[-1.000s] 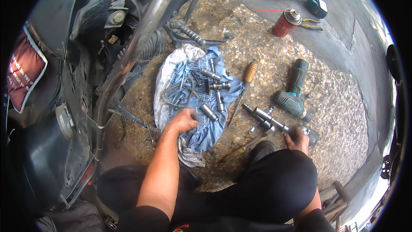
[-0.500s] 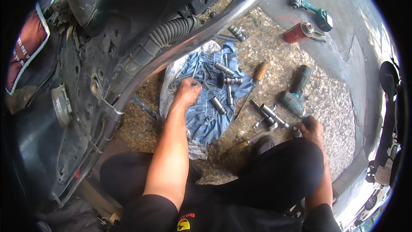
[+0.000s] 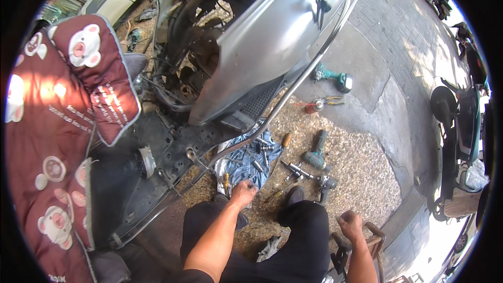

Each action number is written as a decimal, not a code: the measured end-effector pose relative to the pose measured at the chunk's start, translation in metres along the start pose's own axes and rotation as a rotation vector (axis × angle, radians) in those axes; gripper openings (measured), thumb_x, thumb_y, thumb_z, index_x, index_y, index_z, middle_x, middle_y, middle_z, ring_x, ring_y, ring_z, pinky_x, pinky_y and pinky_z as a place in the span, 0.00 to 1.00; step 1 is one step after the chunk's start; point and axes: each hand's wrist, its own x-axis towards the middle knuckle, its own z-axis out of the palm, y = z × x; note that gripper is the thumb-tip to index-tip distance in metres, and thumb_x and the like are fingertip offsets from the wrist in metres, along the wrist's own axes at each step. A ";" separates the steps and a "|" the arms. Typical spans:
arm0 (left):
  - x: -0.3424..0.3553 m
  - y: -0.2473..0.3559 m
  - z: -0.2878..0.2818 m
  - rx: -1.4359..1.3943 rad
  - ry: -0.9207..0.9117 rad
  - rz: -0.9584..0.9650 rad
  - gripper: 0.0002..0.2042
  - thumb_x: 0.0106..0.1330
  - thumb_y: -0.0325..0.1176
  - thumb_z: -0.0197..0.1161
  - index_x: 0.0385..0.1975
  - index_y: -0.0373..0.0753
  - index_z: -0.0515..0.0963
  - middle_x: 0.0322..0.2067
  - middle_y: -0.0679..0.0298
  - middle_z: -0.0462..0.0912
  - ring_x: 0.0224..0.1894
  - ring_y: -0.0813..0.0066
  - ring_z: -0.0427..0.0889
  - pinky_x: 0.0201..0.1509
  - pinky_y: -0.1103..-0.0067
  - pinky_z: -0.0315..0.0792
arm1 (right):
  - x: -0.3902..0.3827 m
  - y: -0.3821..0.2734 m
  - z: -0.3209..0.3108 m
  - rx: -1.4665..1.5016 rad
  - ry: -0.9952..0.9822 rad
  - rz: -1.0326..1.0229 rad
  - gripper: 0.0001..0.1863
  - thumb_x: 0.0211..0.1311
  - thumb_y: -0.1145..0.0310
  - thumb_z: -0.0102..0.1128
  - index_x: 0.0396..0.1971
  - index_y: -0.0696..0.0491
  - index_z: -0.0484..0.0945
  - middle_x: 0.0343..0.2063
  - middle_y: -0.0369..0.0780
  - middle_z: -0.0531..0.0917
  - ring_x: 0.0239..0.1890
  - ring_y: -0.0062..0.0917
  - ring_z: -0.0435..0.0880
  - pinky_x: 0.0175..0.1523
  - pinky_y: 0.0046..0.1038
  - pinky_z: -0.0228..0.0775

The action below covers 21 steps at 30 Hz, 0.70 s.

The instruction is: The person repairs a scooter by removing and reattaching a metal bar using a wrench and an impact driver. They also adjust the license plate and inspect the engine area.

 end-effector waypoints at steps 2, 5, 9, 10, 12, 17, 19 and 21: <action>-0.042 0.036 -0.019 0.018 -0.048 -0.008 0.12 0.57 0.39 0.62 0.34 0.37 0.81 0.33 0.50 0.84 0.39 0.55 0.84 0.43 0.68 0.74 | -0.039 0.011 -0.024 0.023 -0.029 0.055 0.14 0.50 0.62 0.68 0.27 0.60 0.81 0.25 0.48 0.84 0.29 0.39 0.85 0.38 0.35 0.75; -0.100 0.100 -0.050 0.112 -0.043 0.045 0.13 0.57 0.39 0.62 0.36 0.36 0.81 0.34 0.48 0.84 0.40 0.54 0.83 0.45 0.67 0.74 | -0.092 0.035 -0.067 0.120 -0.112 0.207 0.16 0.49 0.61 0.69 0.29 0.60 0.82 0.27 0.49 0.85 0.31 0.40 0.85 0.40 0.36 0.75; -0.161 0.186 -0.078 0.243 0.048 0.132 0.13 0.59 0.37 0.64 0.38 0.34 0.80 0.34 0.49 0.84 0.40 0.58 0.83 0.44 0.68 0.74 | -0.150 0.064 -0.124 0.458 -0.128 0.459 0.15 0.51 0.66 0.69 0.29 0.65 0.81 0.20 0.43 0.82 0.24 0.31 0.82 0.30 0.30 0.73; -0.171 0.205 -0.084 0.246 0.042 0.161 0.13 0.58 0.37 0.64 0.38 0.35 0.80 0.35 0.49 0.84 0.41 0.56 0.83 0.45 0.67 0.74 | -0.160 0.071 -0.142 0.594 -0.139 0.443 0.11 0.55 0.69 0.66 0.28 0.64 0.79 0.18 0.39 0.79 0.18 0.27 0.79 0.22 0.28 0.70; -0.185 0.242 -0.089 0.274 0.066 0.199 0.15 0.57 0.39 0.64 0.38 0.34 0.79 0.36 0.48 0.83 0.41 0.55 0.83 0.46 0.67 0.74 | -0.170 0.080 -0.179 0.621 -0.124 0.463 0.10 0.56 0.70 0.63 0.27 0.63 0.77 0.16 0.39 0.76 0.14 0.25 0.75 0.18 0.28 0.69; -0.195 0.293 -0.092 0.319 0.079 0.201 0.18 0.58 0.41 0.62 0.42 0.34 0.80 0.43 0.46 0.82 0.50 0.50 0.80 0.55 0.66 0.72 | -0.176 0.084 -0.263 0.811 0.012 0.564 0.11 0.58 0.70 0.60 0.29 0.64 0.76 0.16 0.39 0.74 0.13 0.24 0.73 0.16 0.28 0.68; -0.193 0.296 -0.091 0.342 0.068 0.189 0.18 0.58 0.40 0.63 0.43 0.34 0.80 0.44 0.46 0.82 0.50 0.50 0.79 0.55 0.66 0.72 | -0.171 0.079 -0.285 0.819 0.041 0.526 0.11 0.59 0.70 0.60 0.29 0.65 0.76 0.17 0.38 0.73 0.14 0.22 0.73 0.16 0.26 0.67; -0.187 0.290 -0.090 0.354 0.112 0.194 0.16 0.55 0.40 0.64 0.37 0.34 0.81 0.38 0.47 0.83 0.44 0.52 0.81 0.49 0.65 0.73 | -0.165 0.076 -0.303 0.842 0.063 0.516 0.11 0.59 0.70 0.59 0.29 0.66 0.76 0.17 0.38 0.73 0.15 0.22 0.73 0.17 0.25 0.66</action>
